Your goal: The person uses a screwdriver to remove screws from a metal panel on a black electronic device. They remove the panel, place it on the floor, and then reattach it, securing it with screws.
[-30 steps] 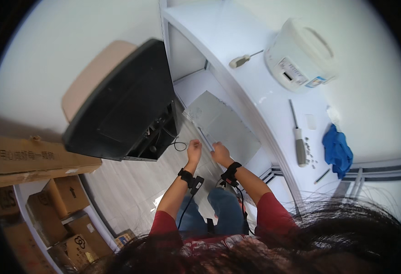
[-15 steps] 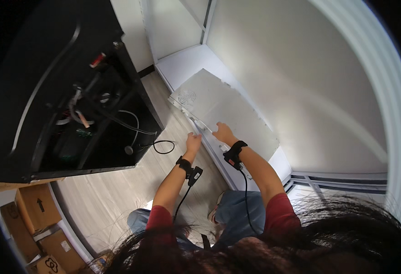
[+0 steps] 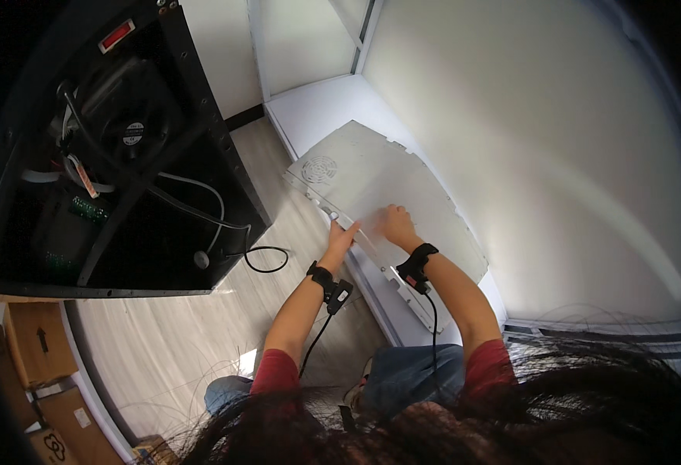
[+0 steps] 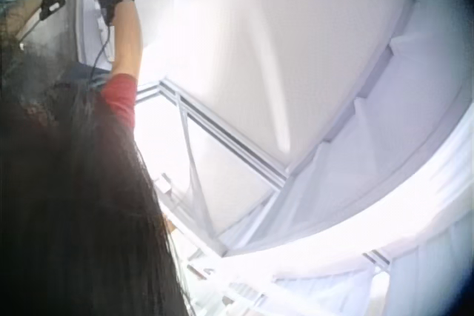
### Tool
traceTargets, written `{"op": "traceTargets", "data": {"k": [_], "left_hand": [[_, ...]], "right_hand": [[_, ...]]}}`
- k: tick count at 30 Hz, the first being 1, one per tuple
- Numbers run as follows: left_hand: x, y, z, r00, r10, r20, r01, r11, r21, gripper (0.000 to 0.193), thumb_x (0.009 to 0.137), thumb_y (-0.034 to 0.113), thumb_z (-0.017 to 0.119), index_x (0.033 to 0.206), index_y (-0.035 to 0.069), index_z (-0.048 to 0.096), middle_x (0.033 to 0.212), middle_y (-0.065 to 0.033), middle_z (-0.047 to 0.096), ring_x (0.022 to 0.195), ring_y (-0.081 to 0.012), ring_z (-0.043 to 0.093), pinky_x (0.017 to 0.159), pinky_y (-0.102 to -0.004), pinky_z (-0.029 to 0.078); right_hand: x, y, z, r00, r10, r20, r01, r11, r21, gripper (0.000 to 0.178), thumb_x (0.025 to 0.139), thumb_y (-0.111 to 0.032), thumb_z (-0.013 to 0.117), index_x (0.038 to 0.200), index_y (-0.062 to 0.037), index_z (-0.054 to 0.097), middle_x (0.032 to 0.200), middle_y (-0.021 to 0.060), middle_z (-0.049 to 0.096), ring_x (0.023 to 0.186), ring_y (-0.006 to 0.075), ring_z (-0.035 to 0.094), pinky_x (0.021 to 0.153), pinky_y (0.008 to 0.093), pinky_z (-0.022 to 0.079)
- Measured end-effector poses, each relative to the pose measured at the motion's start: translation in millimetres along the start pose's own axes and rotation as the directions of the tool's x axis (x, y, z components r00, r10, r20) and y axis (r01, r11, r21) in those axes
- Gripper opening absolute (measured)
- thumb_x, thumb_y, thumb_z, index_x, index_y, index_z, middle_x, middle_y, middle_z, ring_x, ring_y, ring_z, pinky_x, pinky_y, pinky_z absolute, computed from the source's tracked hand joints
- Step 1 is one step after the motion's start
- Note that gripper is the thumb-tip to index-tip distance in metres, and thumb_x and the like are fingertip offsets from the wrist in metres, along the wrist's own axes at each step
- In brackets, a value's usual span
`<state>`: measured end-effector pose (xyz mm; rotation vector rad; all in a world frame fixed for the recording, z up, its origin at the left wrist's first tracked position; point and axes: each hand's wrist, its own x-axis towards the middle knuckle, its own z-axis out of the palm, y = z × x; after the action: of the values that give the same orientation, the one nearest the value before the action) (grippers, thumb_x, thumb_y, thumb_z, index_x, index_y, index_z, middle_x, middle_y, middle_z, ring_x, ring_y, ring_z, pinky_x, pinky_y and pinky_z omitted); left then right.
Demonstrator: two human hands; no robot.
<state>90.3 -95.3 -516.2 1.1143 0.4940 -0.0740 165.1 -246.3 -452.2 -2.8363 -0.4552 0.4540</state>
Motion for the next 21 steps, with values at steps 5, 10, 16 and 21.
{"op": "traceTargets", "data": {"k": [5, 10, 16, 21], "left_hand": [[-24.4, 28.5, 8.8, 0.994, 0.108, -0.013, -0.106, 0.991, 0.084, 0.073, 0.084, 0.019, 0.068, 0.137, 0.000, 0.022, 0.081, -0.0033, 0.054, 0.067, -0.0102, 0.052, 0.054, -0.0252, 0.044], [-46.8, 61.6, 17.5, 0.989, 0.146, -0.029, -0.146, 0.989, 0.000, 0.084, 0.084, 0.020, 0.068, 0.144, 0.003, 0.012, 0.078, 0.0011, 0.044, 0.071, -0.0078, 0.047, 0.059, -0.0231, 0.041], [-75.3, 93.1, 10.6, 0.966, 0.256, 0.025, -0.257, 0.954, 0.152, 0.090, 0.082, 0.024, 0.071, 0.144, -0.003, 0.013, 0.074, 0.0034, 0.033, 0.065, -0.0067, 0.035, 0.056, -0.0207, 0.034], [-108.5, 137.9, 20.3, 0.931, 0.352, 0.092, -0.364, 0.907, 0.210, 0.089, 0.081, 0.026, 0.072, 0.143, -0.005, 0.017, 0.076, 0.0040, 0.031, 0.066, -0.0058, 0.034, 0.056, -0.0199, 0.030]], "right_hand": [[6.3, -5.9, -25.2, 0.960, -0.068, -0.271, 0.066, 0.998, -0.016, 0.048, 0.084, -0.031, 0.058, 0.118, 0.0007, 0.047, 0.118, 0.0245, 0.047, 0.105, 0.0434, 0.049, 0.085, 0.0506, 0.044], [16.5, -5.2, -52.5, 0.869, -0.149, -0.472, 0.121, 0.989, -0.088, 0.055, 0.086, -0.034, 0.057, 0.125, 0.0012, 0.043, 0.124, 0.0271, 0.042, 0.109, 0.0437, 0.045, 0.087, 0.0503, 0.043], [22.4, -10.4, -79.5, 0.845, -0.140, -0.516, 0.126, 0.990, -0.063, 0.056, 0.087, -0.036, 0.055, 0.126, 0.0025, 0.042, 0.124, 0.0291, 0.041, 0.110, 0.0443, 0.044, 0.090, 0.0507, 0.039], [16.5, -18.8, -104.7, 0.741, -0.126, -0.659, 0.128, 0.991, -0.045, 0.061, 0.089, -0.041, 0.051, 0.129, 0.0029, 0.039, 0.126, 0.0323, 0.040, 0.115, 0.0474, 0.040, 0.096, 0.0519, 0.035]]}}
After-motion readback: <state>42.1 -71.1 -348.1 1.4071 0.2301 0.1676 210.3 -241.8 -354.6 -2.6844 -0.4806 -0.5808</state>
